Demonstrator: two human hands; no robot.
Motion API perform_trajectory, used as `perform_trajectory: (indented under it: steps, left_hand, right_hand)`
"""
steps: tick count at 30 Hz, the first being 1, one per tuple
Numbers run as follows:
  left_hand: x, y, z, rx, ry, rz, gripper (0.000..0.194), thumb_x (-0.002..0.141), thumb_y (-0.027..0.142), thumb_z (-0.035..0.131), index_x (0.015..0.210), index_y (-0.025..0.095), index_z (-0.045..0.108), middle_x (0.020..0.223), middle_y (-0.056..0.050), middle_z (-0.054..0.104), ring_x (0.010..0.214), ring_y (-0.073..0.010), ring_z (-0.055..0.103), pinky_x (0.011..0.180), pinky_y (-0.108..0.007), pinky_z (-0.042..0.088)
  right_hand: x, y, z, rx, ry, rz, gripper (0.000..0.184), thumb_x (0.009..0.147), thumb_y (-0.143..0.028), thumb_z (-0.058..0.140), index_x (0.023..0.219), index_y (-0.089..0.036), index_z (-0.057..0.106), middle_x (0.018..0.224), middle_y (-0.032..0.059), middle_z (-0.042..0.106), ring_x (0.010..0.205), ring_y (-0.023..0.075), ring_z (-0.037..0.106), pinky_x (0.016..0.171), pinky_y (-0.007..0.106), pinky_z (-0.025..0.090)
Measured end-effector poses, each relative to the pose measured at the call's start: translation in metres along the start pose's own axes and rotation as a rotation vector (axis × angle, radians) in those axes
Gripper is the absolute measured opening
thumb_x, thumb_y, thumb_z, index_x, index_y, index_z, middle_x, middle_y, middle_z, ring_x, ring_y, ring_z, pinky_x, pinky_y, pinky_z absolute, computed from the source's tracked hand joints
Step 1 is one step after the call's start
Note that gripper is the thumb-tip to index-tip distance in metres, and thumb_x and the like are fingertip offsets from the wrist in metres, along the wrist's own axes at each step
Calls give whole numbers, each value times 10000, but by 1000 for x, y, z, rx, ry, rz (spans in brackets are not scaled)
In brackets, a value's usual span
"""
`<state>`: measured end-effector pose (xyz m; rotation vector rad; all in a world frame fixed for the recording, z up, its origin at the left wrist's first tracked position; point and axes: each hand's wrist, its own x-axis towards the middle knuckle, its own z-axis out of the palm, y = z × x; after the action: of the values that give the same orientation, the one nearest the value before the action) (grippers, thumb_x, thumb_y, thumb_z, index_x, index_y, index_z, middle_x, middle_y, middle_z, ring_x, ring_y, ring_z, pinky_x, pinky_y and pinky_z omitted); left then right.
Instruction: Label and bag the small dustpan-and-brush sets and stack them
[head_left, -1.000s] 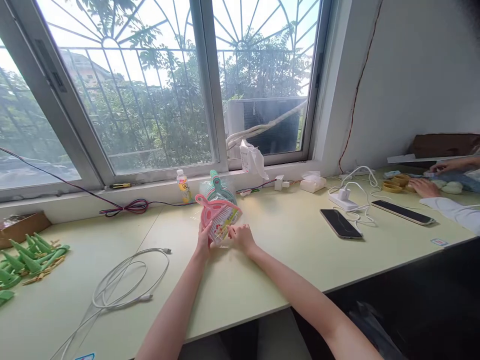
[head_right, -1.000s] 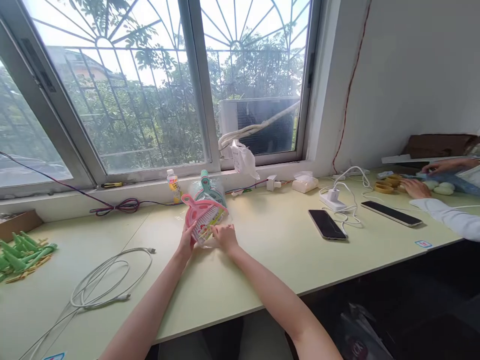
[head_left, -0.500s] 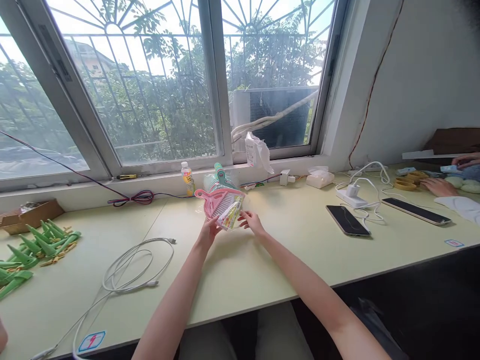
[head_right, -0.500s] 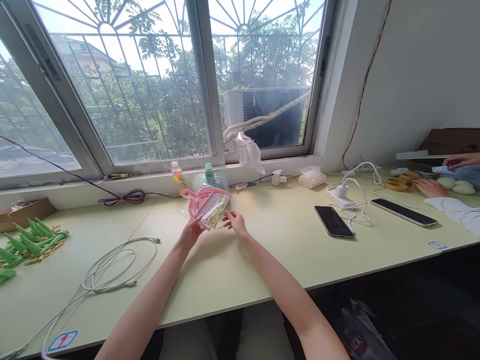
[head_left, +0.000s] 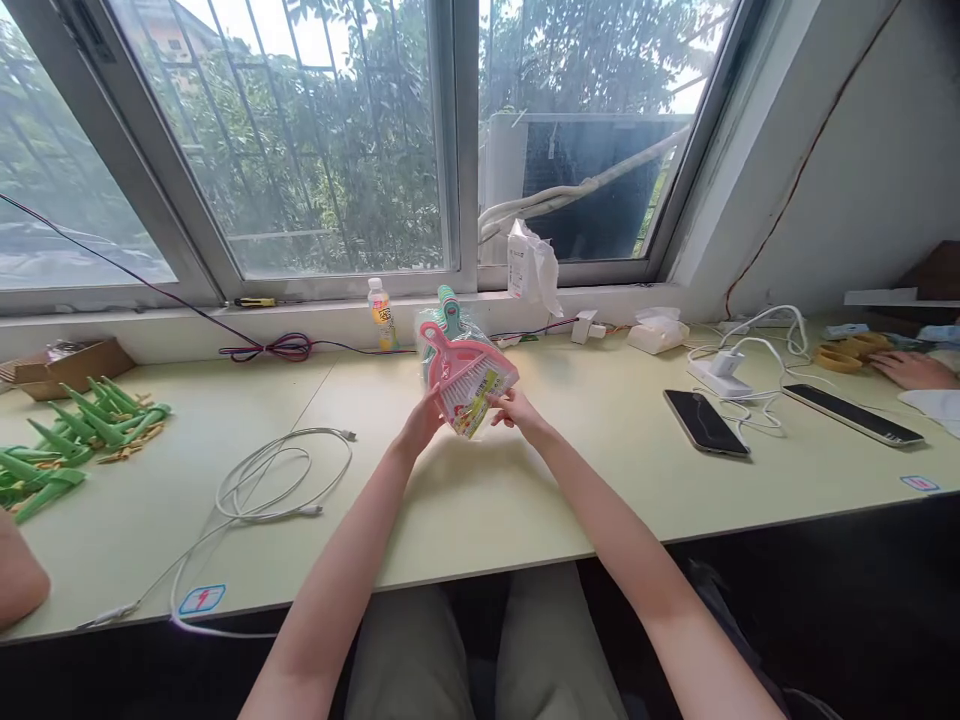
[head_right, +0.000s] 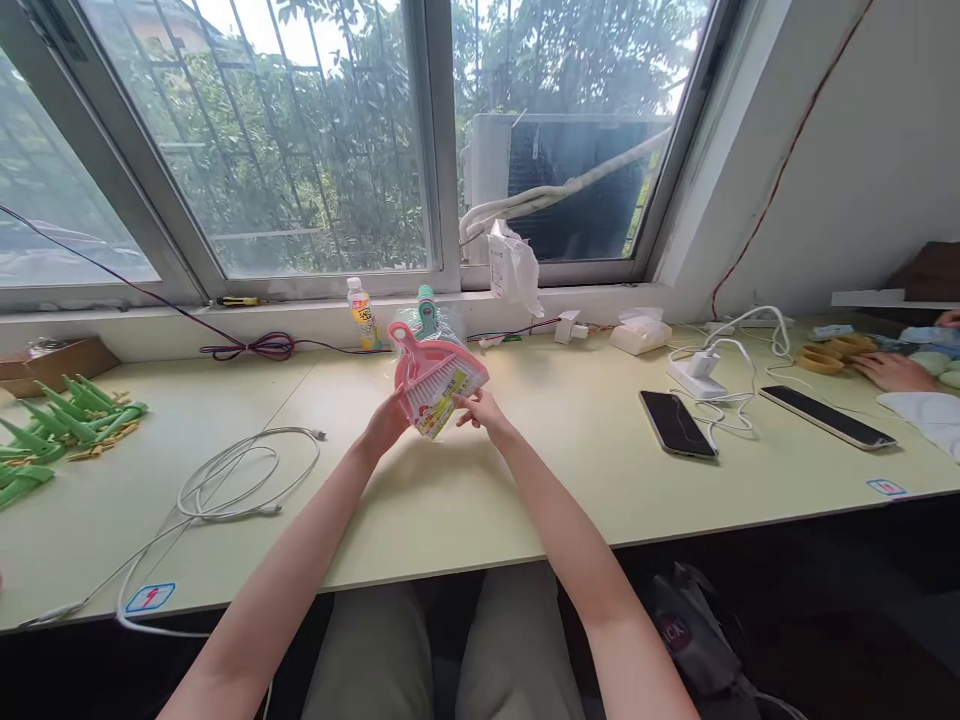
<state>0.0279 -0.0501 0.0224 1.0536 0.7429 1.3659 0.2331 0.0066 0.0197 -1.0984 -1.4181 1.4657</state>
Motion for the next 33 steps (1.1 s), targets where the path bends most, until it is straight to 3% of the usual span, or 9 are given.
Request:
perform_trajectory:
  steps: [3,7,11,16,19,23,27,30,33]
  left_hand:
    - [7,-3,-17,26,143,-48,490,874,514,570,1231,192,665,1146,-108,717,1088,-294,637,896,-385,493]
    - [12,-2,-38,34,370,-89,359,837,370,622,1081,119,704,881,-109,735,845,-241,682,792,-338,512]
    - [5,11,-59,-205,484,50,330,906,293,515,1186,175,645,1021,-95,734,915,-173,686,808,-265,514]
    - [-6,26,-87,-526,737,203,376,991,368,343,1341,288,455,1254,-77,670,968,-140,677,817,-271,549]
    - [-6,25,-91,-518,766,64,408,996,361,358,1381,231,394,1234,-124,663,966,-166,686,787,-291,577]
    - [-2,23,-86,-397,688,-141,435,972,273,423,1365,87,428,1184,-210,668,970,-210,703,703,-261,584]
    - [-4,23,-86,-421,699,-91,430,991,263,403,1369,59,413,1116,-199,689,927,-191,712,642,-210,568]
    - [-6,23,-89,-453,727,-65,395,980,251,465,1348,116,422,1025,-126,701,851,-168,711,670,-222,575]
    - [-6,23,-88,-416,795,-105,301,922,172,554,1220,171,515,955,-60,689,744,-115,687,595,-169,528]
  right_hand:
    - [0,1,-4,-26,-94,36,337,757,-332,785,1012,-164,641,839,72,742,363,45,462,318,178,252]
    - [-4,0,-9,-78,-179,42,296,756,-303,788,989,-158,677,770,58,740,352,30,405,317,173,264]
    - [-8,-4,-17,-101,-138,27,294,729,-229,803,988,-146,690,763,51,734,360,29,408,334,176,278]
    - [1,5,-28,-9,-38,0,244,720,-247,818,878,-126,677,738,71,730,369,36,413,349,185,307]
    - [7,12,-31,85,21,-5,259,723,-272,824,863,-138,653,783,75,735,386,35,420,357,180,334]
    - [9,15,-33,188,71,-7,219,751,-235,801,859,-149,631,837,62,735,391,22,395,386,177,388]
    - [8,14,-33,208,90,13,141,799,-178,742,885,-151,633,824,48,735,410,31,444,422,171,427]
    - [7,13,-31,167,103,36,123,813,-176,729,889,-144,637,802,49,737,410,36,471,421,169,421]
    - [7,13,-29,137,102,36,142,809,-194,741,901,-138,648,775,49,736,404,38,482,415,169,414]
